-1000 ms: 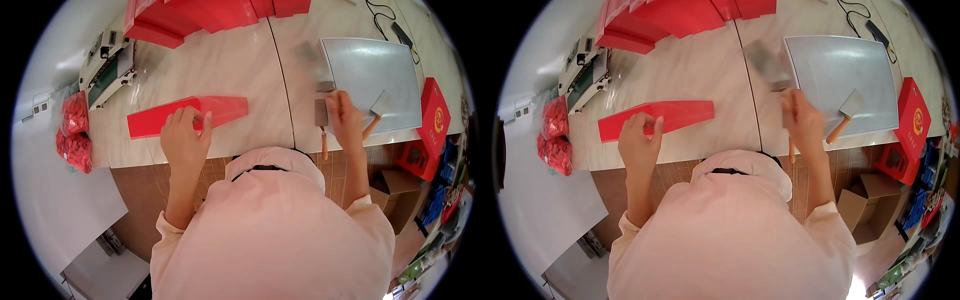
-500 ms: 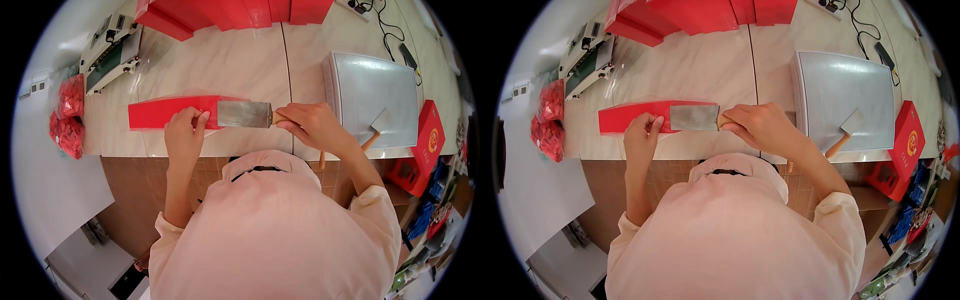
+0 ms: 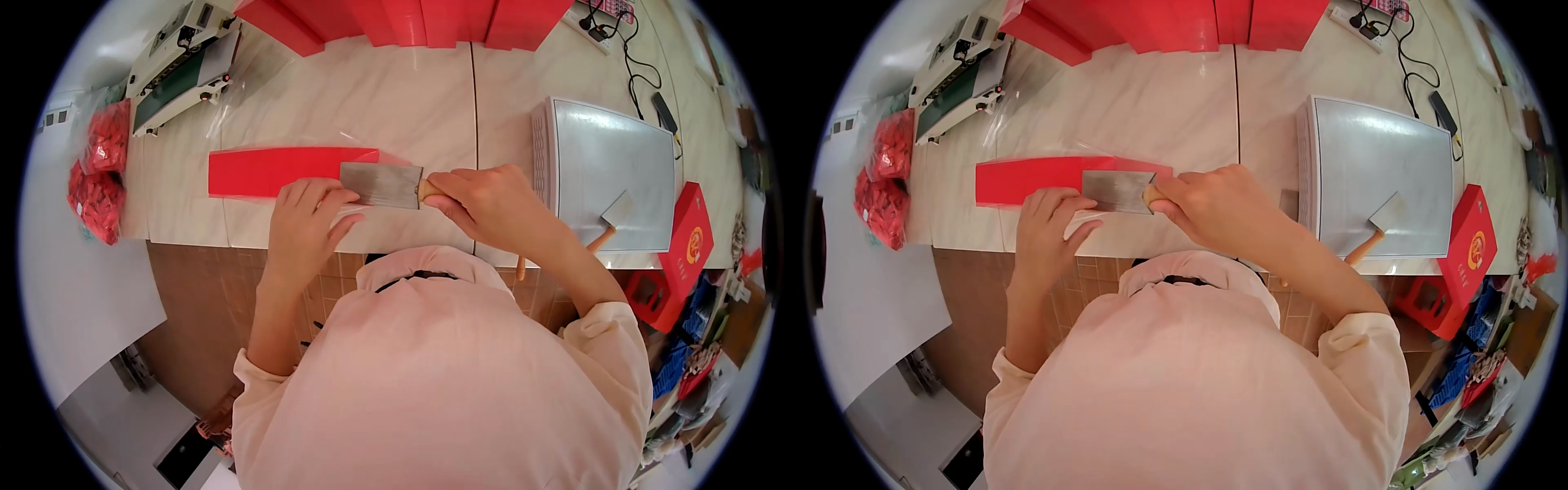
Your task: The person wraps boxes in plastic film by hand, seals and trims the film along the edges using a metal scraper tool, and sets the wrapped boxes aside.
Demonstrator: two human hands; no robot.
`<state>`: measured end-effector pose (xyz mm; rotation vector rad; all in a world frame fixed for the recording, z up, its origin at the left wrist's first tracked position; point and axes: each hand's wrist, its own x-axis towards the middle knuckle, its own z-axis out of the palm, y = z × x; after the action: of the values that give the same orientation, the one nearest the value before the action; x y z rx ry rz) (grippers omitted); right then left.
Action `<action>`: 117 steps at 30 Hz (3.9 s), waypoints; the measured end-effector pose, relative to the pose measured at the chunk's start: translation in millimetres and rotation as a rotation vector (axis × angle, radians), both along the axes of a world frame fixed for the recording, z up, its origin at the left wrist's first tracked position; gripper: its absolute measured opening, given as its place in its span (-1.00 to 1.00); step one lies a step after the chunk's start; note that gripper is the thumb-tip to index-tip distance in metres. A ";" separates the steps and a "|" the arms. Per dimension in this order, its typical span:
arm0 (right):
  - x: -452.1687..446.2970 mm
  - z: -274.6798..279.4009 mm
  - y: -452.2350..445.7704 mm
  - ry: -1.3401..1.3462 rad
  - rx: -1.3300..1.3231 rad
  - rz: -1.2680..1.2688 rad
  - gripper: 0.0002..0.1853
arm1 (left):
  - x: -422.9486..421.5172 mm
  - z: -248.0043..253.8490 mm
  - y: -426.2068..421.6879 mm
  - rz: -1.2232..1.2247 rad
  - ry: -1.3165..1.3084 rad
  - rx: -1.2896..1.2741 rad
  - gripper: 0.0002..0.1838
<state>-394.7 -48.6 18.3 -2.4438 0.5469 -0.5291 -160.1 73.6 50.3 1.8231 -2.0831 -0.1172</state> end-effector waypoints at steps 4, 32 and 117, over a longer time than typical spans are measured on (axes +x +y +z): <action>10.7 6.2 3.0 0.026 0.015 0.032 -0.87 | 22.0 -2.2 1.2 -0.089 -0.064 0.002 -0.79; -51.3 20.3 -4.1 -0.154 0.357 -0.410 -0.79 | 17.2 14.7 -12.4 -0.049 0.004 0.117 -0.55; -195.7 -115.0 -59.3 0.180 0.224 -1.229 -0.52 | 128.5 -28.3 54.4 0.648 0.405 -0.475 -0.75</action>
<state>-590.4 -107.9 -96.7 -1.7014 2.0610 -0.6337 -31.5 128.0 22.0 1.8688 -1.0683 0.1551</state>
